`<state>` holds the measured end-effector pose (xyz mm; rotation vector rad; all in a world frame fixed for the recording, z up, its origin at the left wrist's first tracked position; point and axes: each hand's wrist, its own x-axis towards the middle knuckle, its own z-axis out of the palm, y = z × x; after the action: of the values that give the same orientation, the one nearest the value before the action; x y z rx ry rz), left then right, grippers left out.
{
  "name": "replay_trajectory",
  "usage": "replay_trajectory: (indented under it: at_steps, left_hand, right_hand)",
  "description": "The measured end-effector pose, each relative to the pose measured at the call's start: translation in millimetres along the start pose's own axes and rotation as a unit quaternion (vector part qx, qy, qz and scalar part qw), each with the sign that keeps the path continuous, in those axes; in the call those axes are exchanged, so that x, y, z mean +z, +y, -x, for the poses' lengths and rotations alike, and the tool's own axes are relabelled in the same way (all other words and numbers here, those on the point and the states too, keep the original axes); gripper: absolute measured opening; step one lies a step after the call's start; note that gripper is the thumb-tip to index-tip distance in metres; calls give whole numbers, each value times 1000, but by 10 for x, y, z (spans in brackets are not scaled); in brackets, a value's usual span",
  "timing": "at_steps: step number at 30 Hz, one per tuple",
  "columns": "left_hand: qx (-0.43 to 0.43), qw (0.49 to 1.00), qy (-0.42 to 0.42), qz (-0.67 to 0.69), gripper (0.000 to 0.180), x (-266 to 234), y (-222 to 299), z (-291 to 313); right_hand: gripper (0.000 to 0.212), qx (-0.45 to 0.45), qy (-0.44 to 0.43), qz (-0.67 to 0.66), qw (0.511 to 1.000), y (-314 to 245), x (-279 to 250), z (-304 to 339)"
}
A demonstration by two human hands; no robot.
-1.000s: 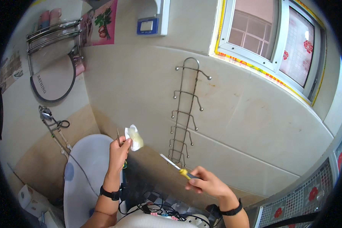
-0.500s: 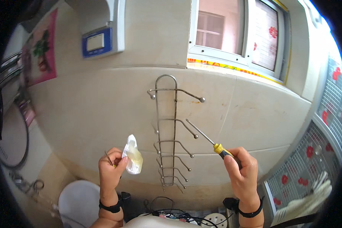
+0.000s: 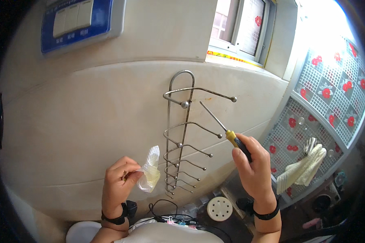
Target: Remove debris and attempt to reattach or secure a metal towel rack to a bathroom wall.
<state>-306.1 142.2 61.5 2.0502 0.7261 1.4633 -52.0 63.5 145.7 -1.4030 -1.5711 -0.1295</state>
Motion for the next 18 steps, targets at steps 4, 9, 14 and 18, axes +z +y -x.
replay_trajectory:
  at_steps: [4,9,14,18]
  left_hand:
    - [26,999,10,31,11,33,-35,-64]
    - [39,999,14,22,11,43,-240,-89]
    - [42,998,28,22,11,26,-317,-100]
    - [32,999,-7,37,13,-37,-309,-87]
  right_hand:
    - [19,73,-15,17,997,-105,11,0]
    - [20,99,30,-16,995,-151,63,46]
    - [25,149,12,-59,987,-203,94,-26]
    - [24,163,5,-79,983,-255,144,-67]
